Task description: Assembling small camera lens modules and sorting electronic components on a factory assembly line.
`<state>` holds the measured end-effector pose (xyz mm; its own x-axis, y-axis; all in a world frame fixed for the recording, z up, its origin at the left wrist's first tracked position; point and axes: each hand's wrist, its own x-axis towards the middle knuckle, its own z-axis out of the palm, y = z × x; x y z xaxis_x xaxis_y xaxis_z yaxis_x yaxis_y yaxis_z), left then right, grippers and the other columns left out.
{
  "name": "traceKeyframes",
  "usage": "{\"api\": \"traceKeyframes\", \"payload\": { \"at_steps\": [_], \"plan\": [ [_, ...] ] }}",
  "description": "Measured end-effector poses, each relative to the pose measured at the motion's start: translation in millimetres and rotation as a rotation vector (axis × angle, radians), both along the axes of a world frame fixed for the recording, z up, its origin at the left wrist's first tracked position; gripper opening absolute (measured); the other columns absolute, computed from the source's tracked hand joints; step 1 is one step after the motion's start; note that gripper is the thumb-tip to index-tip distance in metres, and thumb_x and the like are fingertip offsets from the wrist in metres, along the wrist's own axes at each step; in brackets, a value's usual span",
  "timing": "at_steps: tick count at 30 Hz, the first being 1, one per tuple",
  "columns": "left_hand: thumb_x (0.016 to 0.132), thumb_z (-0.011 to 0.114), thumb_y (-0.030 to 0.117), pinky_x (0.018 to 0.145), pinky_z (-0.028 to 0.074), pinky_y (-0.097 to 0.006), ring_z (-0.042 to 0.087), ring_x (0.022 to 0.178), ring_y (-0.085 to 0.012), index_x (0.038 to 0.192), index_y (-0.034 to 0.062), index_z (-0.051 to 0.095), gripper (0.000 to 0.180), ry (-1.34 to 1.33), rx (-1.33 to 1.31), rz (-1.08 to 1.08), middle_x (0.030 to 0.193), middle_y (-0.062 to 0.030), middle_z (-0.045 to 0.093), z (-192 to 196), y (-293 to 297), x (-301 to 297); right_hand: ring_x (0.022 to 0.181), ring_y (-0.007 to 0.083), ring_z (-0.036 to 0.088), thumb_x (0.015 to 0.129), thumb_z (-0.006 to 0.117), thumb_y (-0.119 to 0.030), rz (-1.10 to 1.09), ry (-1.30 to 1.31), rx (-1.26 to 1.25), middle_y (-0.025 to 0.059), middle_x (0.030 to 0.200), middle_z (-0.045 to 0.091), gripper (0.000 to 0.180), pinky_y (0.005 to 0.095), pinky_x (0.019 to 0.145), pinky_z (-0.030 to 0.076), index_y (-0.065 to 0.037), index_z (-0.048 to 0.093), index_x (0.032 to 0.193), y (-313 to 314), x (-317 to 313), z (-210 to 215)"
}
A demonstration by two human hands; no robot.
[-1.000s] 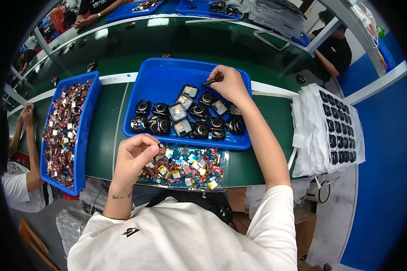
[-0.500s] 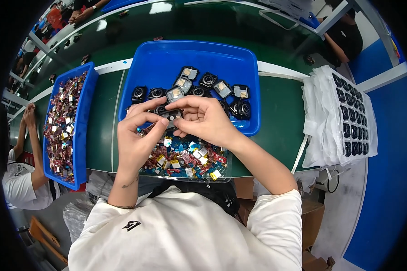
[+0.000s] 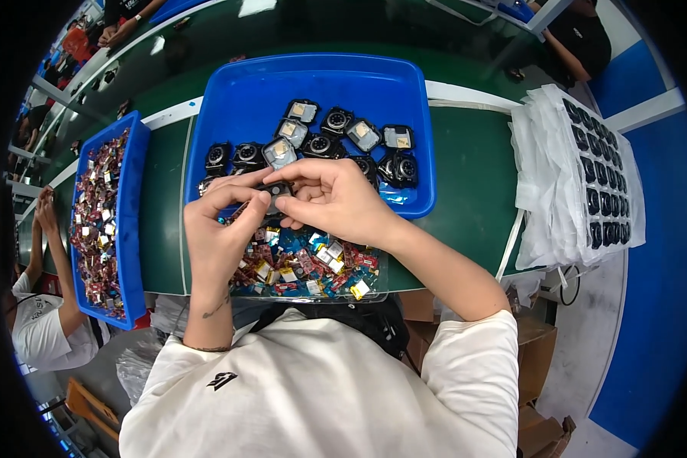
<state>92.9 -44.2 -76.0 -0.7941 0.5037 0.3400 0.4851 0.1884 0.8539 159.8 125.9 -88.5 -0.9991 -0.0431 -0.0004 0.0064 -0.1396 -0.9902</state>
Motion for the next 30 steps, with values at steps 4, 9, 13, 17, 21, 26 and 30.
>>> {"api": "traceKeyframes", "payload": {
  "at_steps": [4,9,13,17,21,26,30],
  "plan": [
    [0.074,0.071,0.006,0.086,0.046,-0.034,0.065,0.089,-0.0225,0.075,-0.0002,0.071,0.006,-0.033,0.015,0.011,0.092,-0.0138,0.071,-1,0,0,0.077,0.0133,0.067,0.087,0.062,0.000,-0.024,0.009,0.000,0.0124,0.094,0.067,0.028,0.0243,0.067,0.057,0.006,0.059,0.114,-2,1,0],
    [0.073,0.071,0.006,0.083,0.047,-0.033,0.065,0.087,-0.0221,0.075,0.0000,0.071,0.006,0.011,-0.003,0.040,0.090,-0.0133,0.072,-3,1,2,0.085,0.0144,0.067,0.087,0.062,0.000,-0.057,0.010,0.064,0.0129,0.098,0.067,0.025,0.0256,0.071,0.057,0.006,0.061,0.112,-4,1,-1],
    [0.071,0.072,0.005,0.081,0.048,-0.033,0.065,0.087,-0.0223,0.075,0.0003,0.071,0.007,0.086,-0.014,0.057,0.090,-0.0130,0.072,-3,3,5,0.090,0.0156,0.066,0.087,0.062,-0.001,-0.131,0.123,0.073,0.0135,0.099,0.067,0.022,0.0271,0.078,0.056,0.006,0.063,0.108,-5,2,-5],
    [0.069,0.074,0.004,0.079,0.050,-0.032,0.066,0.086,-0.0222,0.078,0.0009,0.072,0.010,0.208,-0.001,0.059,0.092,-0.0130,0.071,-5,3,9,0.090,0.0158,0.066,0.087,0.062,0.001,-0.169,0.157,0.062,0.0137,0.098,0.067,0.021,0.0277,0.081,0.056,0.006,0.063,0.107,-3,2,-7],
    [0.069,0.075,0.003,0.076,0.051,-0.031,0.066,0.085,-0.0220,0.082,0.0016,0.073,0.013,0.085,0.015,0.061,0.095,-0.0134,0.071,-3,-1,16,0.085,0.0136,0.066,0.086,0.062,0.002,-0.200,0.136,0.035,0.0120,0.094,0.067,0.019,0.0259,0.078,0.055,0.006,0.064,0.104,-4,3,-6],
    [0.072,0.075,0.003,0.062,0.046,-0.025,0.062,0.072,-0.0152,0.081,0.0010,0.071,0.009,0.041,0.056,0.071,0.077,-0.0077,0.068,2,-7,16,0.080,0.0087,0.063,0.083,0.066,-0.001,-0.287,0.119,-0.022,0.0076,0.090,0.066,0.013,0.0218,0.072,0.053,0.004,0.063,0.095,-1,3,-2],
    [0.076,0.074,0.004,0.056,0.037,-0.020,0.049,0.062,-0.0056,0.081,0.0006,0.071,0.007,-0.239,0.092,-0.042,0.070,-0.0015,0.063,2,-13,17,0.082,0.0093,0.063,0.083,0.067,-0.001,-0.261,0.115,-0.028,0.0070,0.090,0.066,0.013,0.0222,0.073,0.053,0.003,0.063,0.095,-2,3,-2]
  ]
}}
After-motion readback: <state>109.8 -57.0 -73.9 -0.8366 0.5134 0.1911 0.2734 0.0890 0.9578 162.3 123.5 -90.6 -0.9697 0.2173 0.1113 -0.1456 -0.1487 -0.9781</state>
